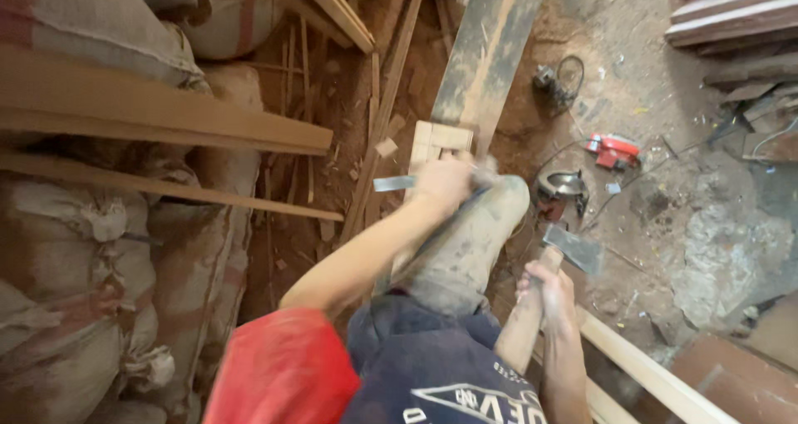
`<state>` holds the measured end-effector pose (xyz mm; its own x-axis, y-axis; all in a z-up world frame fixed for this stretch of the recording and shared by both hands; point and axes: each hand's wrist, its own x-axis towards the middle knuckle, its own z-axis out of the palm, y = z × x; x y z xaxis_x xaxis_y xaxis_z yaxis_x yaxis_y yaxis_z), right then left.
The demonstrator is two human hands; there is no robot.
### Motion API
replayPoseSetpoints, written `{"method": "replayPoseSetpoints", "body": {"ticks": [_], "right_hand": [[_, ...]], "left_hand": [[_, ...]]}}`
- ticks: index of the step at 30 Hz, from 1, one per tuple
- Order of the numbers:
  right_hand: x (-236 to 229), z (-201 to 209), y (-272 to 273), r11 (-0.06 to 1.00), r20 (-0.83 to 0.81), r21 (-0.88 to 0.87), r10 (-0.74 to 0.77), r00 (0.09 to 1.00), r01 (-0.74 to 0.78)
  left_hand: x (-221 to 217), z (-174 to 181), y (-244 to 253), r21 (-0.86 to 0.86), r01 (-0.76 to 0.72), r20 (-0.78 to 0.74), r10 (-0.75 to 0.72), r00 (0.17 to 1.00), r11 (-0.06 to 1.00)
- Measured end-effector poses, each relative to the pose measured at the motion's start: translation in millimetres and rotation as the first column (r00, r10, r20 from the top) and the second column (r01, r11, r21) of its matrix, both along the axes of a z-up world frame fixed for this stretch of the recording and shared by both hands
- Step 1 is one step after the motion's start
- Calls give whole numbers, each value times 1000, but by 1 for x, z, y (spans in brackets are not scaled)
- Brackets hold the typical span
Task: The person uses a chisel and mallet to carve a notch into a wooden plank, then smooths the surface with an angle grinder. They then use a circular saw to cut the plank to length and trim the edges.
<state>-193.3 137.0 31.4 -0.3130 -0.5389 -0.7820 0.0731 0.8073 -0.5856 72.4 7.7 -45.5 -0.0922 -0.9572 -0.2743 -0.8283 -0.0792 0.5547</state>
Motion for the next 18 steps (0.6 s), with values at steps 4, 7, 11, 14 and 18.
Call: {"method": "replayPoseSetpoints", "body": {"ticks": [4, 7, 11, 14, 18], "right_hand": [[29, 12, -5, 998, 37, 14, 54, 998, -55], [63, 44, -28, 968, -124, -9, 246, 961, -249], [120, 112, -96, 808, -144, -143, 554, 820, -571], [174, 172, -153, 522, -247, -280, 771, 586, -805], [254, 253, -208, 158, -521, -113, 831, 194, -981]], "left_hand": [[90, 52, 21, -163, -526, -408, 429, 806, 835], [121, 74, 20, 78, -759, -814, 481, 326, 647], [123, 72, -11, 416, -771, -883, 417, -216, 483], [115, 52, -32, 412, -815, -910, 232, -344, 408], [99, 15, -39, 530, -803, -848, 191, -494, 272]]}}
